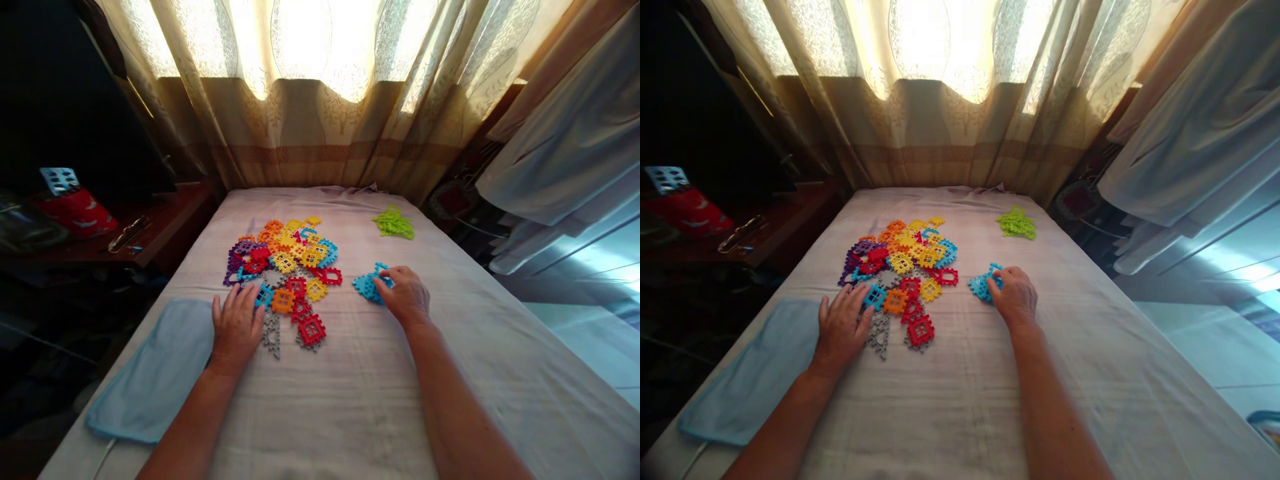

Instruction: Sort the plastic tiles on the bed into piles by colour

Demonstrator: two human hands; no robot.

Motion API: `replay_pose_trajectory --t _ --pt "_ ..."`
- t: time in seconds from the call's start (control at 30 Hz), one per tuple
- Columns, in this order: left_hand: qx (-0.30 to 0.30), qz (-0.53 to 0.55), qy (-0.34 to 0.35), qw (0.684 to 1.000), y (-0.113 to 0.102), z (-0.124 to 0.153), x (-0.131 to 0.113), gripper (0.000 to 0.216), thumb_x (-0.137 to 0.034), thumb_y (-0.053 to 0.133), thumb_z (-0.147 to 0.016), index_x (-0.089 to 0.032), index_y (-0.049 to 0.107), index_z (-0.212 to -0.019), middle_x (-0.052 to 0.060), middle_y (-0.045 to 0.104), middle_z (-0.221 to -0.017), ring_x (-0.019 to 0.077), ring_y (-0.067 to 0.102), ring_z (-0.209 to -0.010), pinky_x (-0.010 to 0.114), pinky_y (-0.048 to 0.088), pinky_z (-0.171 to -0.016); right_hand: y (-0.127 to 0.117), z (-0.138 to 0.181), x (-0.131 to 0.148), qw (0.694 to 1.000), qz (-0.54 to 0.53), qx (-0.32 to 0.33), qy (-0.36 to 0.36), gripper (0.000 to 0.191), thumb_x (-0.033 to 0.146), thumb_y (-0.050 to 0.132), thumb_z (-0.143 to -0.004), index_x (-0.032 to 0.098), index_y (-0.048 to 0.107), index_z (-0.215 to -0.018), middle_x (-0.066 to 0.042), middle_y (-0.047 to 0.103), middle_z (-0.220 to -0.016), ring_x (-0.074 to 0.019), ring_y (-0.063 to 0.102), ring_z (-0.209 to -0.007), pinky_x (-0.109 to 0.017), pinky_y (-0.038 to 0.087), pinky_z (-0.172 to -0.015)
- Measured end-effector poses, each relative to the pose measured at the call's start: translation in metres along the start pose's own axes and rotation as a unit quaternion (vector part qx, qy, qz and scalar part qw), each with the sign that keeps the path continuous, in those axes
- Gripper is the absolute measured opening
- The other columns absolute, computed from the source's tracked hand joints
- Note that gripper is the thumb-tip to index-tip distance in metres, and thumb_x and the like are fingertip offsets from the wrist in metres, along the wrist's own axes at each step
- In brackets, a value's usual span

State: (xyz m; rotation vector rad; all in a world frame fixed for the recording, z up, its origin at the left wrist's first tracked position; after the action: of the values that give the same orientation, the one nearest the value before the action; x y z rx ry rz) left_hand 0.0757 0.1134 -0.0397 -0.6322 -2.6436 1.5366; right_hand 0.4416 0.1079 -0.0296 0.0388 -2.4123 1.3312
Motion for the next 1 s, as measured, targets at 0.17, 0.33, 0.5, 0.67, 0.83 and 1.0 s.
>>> replay_pose_trajectory --t 0.17,0.33,0.5,0.67,0.83,1.0 --pt "0.007 -0.025 -0.05 0.998 0.001 -0.004 0.017 0.045 -0.037 0.047 -0.093 -0.016 0.058 -0.131 0.017 0.058 -0.14 0.0368 0.043 -0.137 0.067 0.018 -0.114 0.0 0.002 0.005 1.0 0.02 -0.003 -0.019 0.023 0.037 0.062 -0.083 0.019 0.075 -0.088 -0.009 0.067 -0.093 -0.0229 0.059 -0.089 -0.033 0.044 -0.076" --pt "0.003 -0.017 -0.044 0.999 0.0 -0.006 0.015 0.035 -0.036 0.055 -0.09 -0.021 0.064 -0.12 0.017 0.059 -0.138 0.0392 0.044 -0.135 0.072 0.02 -0.111 0.001 0.007 0.024 0.998 -0.011 -0.034 -0.046 0.024 0.033 0.054 -0.088 0.02 0.074 -0.084 -0.009 0.067 -0.092 -0.0225 0.059 -0.087 -0.033 0.043 -0.075" --pt "-0.015 0.014 -0.047 0.999 -0.002 -0.006 0.01 0.025 -0.031 0.057 -0.088 -0.023 0.063 -0.111 0.014 0.062 -0.134 0.0375 0.047 -0.134 0.071 0.019 -0.111 0.006 0.019 0.059 0.991 -0.067 -0.029 -0.114 0.024 0.03 0.052 -0.09 0.021 0.073 -0.082 -0.009 0.068 -0.091 -0.0212 0.06 -0.087 -0.032 0.045 -0.08" --pt "-0.051 0.055 -0.063 0.995 -0.009 -0.01 0.016 0.016 -0.031 0.053 -0.09 -0.023 0.062 -0.099 0.01 0.073 -0.108 0.031 0.064 -0.11 0.061 0.03 -0.111 0.008 0.032 0.093 0.977 -0.125 -0.019 -0.174 0.024 0.029 0.053 -0.093 0.022 0.073 -0.084 -0.008 0.07 -0.091 -0.0201 0.062 -0.088 -0.031 0.047 -0.081" --pt "-0.109 0.136 -0.096 0.98 -0.02 -0.011 0.019 0.023 -0.041 0.053 -0.091 -0.022 0.063 -0.098 0.005 0.074 -0.09 0.0222 0.069 -0.084 0.037 0.053 -0.085 0.011 0.043 0.119 0.965 -0.175 0.004 -0.193 0.026 0.029 0.051 -0.094 0.023 0.072 -0.108 -0.008 0.073 -0.097 -0.0206 0.064 -0.092 -0.032 0.05 -0.085" --pt "-0.034 0.253 -0.044 0.966 -0.01 -0.007 -0.011 0.026 -0.045 0.053 -0.092 -0.023 0.065 -0.1 0.003 0.075 -0.092 0.0184 0.071 -0.085 0.03 0.056 -0.08 0.018 0.053 0.141 0.94 -0.258 0.069 -0.212 0.033 0.036 0.057 -0.093 0.023 0.067 -0.121 -0.008 0.074 -0.107 -0.0205 0.066 -0.098 -0.033 0.051 -0.089"
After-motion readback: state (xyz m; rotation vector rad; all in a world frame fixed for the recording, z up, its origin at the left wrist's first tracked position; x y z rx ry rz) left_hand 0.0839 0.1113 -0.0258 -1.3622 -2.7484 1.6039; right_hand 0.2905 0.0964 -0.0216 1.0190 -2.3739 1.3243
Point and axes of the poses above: each hand's wrist, its own z-axis away from the middle knuckle, its own y-axis out of the palm, x = y × z, the point moved 5 cm from there along -z, towards the middle knuckle
